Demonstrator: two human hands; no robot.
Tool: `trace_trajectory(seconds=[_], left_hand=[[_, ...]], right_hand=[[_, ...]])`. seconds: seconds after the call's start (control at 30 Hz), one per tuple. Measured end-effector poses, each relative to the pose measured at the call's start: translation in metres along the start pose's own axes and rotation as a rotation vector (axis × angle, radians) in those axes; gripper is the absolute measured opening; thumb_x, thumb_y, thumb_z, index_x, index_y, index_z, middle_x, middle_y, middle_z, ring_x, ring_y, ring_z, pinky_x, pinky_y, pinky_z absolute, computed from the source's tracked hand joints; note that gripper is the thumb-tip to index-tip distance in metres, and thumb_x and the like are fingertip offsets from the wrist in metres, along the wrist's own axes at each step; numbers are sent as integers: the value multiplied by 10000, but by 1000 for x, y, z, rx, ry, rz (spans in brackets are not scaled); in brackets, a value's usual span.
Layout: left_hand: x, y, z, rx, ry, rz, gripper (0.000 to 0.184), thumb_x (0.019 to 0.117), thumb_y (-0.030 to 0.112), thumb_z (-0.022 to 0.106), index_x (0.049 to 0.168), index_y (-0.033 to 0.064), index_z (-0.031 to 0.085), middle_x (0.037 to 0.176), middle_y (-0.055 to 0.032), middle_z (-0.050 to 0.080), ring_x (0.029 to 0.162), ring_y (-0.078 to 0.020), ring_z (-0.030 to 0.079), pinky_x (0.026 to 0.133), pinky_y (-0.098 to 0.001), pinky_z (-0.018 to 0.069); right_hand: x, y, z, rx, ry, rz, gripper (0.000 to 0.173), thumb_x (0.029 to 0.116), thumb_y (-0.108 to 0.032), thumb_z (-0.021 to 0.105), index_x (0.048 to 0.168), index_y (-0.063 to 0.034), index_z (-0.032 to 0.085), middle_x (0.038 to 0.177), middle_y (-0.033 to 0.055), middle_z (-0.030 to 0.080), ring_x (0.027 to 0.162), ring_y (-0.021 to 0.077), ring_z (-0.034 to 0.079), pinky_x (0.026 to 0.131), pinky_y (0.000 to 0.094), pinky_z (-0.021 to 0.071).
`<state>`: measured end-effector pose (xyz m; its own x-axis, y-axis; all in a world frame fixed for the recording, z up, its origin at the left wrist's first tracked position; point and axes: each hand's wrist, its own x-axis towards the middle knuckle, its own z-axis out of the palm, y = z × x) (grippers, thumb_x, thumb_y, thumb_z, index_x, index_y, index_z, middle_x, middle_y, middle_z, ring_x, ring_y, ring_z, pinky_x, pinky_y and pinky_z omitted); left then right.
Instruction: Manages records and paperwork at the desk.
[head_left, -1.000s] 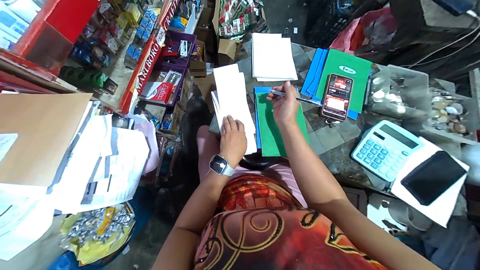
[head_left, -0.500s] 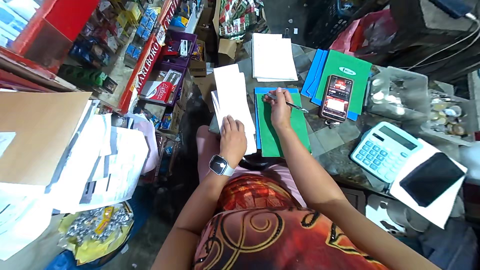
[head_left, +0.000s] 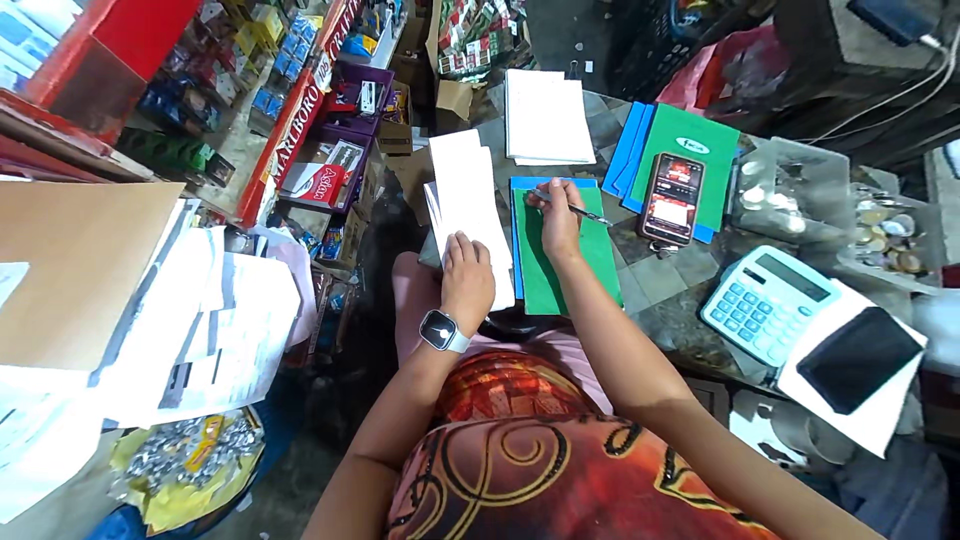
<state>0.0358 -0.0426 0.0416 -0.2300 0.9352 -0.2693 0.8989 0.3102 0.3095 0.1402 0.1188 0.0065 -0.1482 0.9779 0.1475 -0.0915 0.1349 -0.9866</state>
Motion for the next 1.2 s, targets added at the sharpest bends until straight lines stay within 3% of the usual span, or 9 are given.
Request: trace_trajectory(seconds=[0.17,0.3,0.73,0.87,0.93,0.97,1.0,1.07,1.2], left_hand=[[0,-1,4,-31,44,10,497,1086,227,430,1495,-55,439,1613,-346,241,1524,-466,227,1216,-529,288],[0,-3,9,-56,108,26,451,1068,184,442,1441,-61,505,1588,-358,286,1503,-481,270,1206,-536,308],[-7,12,8,26,68,-8,426,1071,73,377,1437,-120,479,1574,-344,331,1491,-456,316,1209,-506,309],[-6,11,10,35,74,-14,479,1088,107,347,1511,-114,381,1586,-330,326,1493,-445,322,1200,-504,326],[-7,14,8,24,42,-33,490,1076,81,367,1539,-79,358,1592,-343,299,1499,-461,298,1197,-515,329],[-6,16,6,7,13,-43,501,1075,89,382,1558,-40,345,1593,-364,268,1499,-488,274,1196,-536,322],[-5,19,4,-3,6,-44,506,1077,122,403,1569,10,357,1583,-388,256,1487,-521,269,1186,-561,326],[-3,24,3,4,8,-48,513,1100,277,412,1568,66,394,1564,-416,259,1465,-568,270,1172,-607,315],[0,29,4,-42,48,-15,586,1087,409,437,1506,1,463,1596,-351,276,1483,-545,247,1170,-678,251]], right_hand=[[-11,-29,31,-40,-104,75,331,1099,-242,393,904,-73,600,737,-46,632,583,51,604,579,245,560],[-21,-38,73,-36,-398,117,185,998,-145,623,861,-80,517,707,-10,640,505,68,591,478,239,530],[-20,-5,95,-272,-387,36,257,942,-86,593,723,-99,457,591,-35,439,497,61,457,509,244,427],[-18,-39,37,-137,-350,109,201,1019,-193,511,858,-92,575,781,-11,677,656,85,651,623,293,575],[-24,-72,-22,-373,-451,165,359,1105,-312,419,1160,-28,631,1082,87,706,885,154,705,838,379,596],[-27,-85,-48,-554,-431,167,380,1118,-309,397,1230,-30,629,1099,113,700,827,169,704,784,396,606],[-31,-94,-71,-742,-376,155,358,1113,-270,421,1249,-30,649,1044,142,702,747,208,674,700,427,578],[-48,-107,-110,-1084,-296,204,332,1074,-260,525,1152,17,690,981,238,677,849,381,652,781,594,505],[-99,-106,-143,-1313,-292,446,603,959,-512,670,1198,41,660,1091,319,658,1031,501,635,878,706,465]])
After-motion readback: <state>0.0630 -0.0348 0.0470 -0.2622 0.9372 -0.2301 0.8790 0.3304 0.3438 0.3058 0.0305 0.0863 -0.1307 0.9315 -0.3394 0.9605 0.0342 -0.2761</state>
